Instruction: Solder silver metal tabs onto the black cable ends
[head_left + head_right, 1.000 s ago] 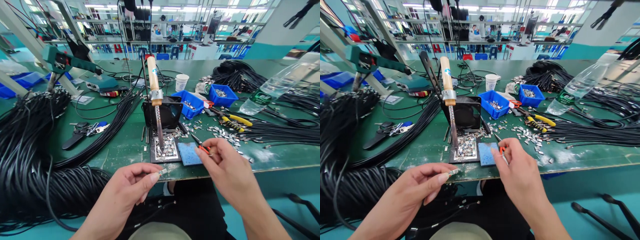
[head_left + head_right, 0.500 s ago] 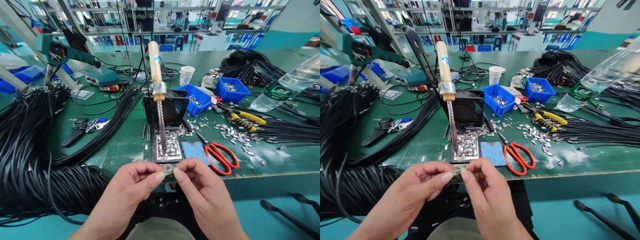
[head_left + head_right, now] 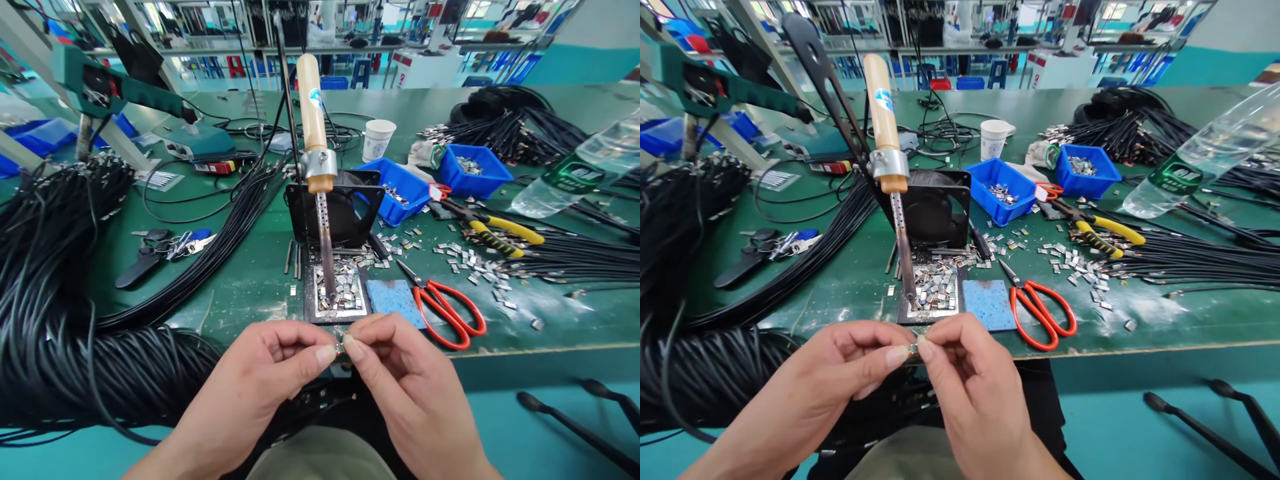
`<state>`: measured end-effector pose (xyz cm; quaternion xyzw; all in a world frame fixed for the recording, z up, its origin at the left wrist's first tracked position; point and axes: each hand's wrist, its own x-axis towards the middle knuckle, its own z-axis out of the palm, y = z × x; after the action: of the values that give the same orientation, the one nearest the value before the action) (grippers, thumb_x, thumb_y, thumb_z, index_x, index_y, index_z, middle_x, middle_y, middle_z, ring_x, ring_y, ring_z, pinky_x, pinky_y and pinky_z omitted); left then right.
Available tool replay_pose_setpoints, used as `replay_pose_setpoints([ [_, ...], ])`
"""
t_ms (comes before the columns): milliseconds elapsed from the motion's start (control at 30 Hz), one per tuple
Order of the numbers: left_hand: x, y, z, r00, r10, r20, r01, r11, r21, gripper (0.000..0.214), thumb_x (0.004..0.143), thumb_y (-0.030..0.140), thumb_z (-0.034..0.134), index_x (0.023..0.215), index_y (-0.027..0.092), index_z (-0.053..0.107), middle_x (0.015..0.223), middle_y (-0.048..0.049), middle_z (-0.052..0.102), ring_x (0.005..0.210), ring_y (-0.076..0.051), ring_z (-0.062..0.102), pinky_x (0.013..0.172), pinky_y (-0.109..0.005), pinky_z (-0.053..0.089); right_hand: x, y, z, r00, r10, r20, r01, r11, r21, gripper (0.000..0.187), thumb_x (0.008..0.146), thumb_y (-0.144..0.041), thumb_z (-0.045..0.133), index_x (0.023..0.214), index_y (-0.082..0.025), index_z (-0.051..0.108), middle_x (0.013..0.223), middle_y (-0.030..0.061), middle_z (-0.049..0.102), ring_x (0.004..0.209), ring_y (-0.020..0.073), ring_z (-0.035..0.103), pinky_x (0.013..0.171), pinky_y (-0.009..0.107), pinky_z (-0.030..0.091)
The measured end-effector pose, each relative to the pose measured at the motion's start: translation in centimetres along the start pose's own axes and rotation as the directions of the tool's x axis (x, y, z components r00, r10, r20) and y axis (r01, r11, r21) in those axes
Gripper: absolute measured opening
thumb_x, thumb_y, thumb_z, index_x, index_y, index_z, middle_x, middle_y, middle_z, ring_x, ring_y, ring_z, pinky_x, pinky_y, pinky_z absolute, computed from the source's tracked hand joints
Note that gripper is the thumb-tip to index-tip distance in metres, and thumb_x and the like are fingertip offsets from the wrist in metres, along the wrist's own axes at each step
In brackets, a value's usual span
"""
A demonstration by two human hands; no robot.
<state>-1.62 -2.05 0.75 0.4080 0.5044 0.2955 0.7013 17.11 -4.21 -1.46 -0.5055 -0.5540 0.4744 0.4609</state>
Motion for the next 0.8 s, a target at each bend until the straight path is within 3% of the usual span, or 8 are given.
replay_pose_setpoints([
  [233,-0.1,0.13,0.11,1.0,0.008,-0.01,-0.008,1.0,0.014,0.017,0.089,0.039,0.08,0.087,0.022,0.083,0.069,0.004,0.062,0.059,-0.011,0.029,0.056,-0.026,0.028,0.2,-0.27,0.0,1.0,-0.021,-0.005,0.021,1.0,-0.005,0.01,0.099,-0.027,0.067,0.09,-0.023,0.068,0.085,0.0018,0.07,0.072,0.0154,0.064,0.061,0.027,0.051],
  [333,0.02,0.14,0.2,1.0,0.005,-0.019,-0.005,1.0,0.004,0.018,0.088,0.04,0.08,0.087,0.022,0.083,0.067,0.0043,0.061,0.059,-0.011,0.03,0.057,-0.026,0.03,0.16,-0.26,0.05,0.995,-0.089,-0.04,0.088,0.996,-0.024,0.008,0.098,-0.021,0.068,0.09,-0.024,0.07,0.087,0.0018,0.069,0.076,0.016,0.064,0.062,0.027,0.051],
  [500,0.2,0.08,0.3,0.999,-0.01,-0.048,0.009,1.0,-0.024,0.018,0.087,0.041,0.082,0.086,0.023,0.084,0.063,0.006,0.057,0.057,-0.01,0.03,0.058,-0.024,0.032,-0.33,-0.03,-0.02,0.971,-0.204,-0.124,0.199,0.979,-0.052,0.013,0.095,-0.012,0.07,0.094,-0.025,0.074,0.096,0.003,0.07,0.085,0.0175,0.068,0.068,0.028,0.054],
  [667,0.08,0.0,0.33,0.998,0.006,-0.058,-0.009,0.999,-0.048,0.017,0.088,0.04,0.082,0.093,0.024,0.086,0.064,0.0056,0.06,0.057,-0.01,0.033,0.057,-0.024,0.032,-0.65,0.37,-0.12,0.953,-0.279,-0.12,0.266,0.957,-0.114,0.02,0.09,-0.007,0.074,0.096,-0.026,0.078,0.104,0.0037,0.076,0.095,0.0194,0.073,0.082,0.03,0.061],
  [800,0.14,0.0,0.33,0.998,0.013,-0.065,-0.016,0.999,-0.047,0.017,0.089,0.038,0.081,0.094,0.024,0.087,0.064,0.0041,0.063,0.057,-0.011,0.038,0.056,-0.025,0.032,-0.46,0.5,-0.1,0.948,-0.294,-0.124,0.279,0.952,-0.126,0.023,0.088,-0.004,0.074,0.096,-0.025,0.078,0.104,0.0037,0.079,0.095,0.0198,0.075,0.085,0.031,0.063],
])
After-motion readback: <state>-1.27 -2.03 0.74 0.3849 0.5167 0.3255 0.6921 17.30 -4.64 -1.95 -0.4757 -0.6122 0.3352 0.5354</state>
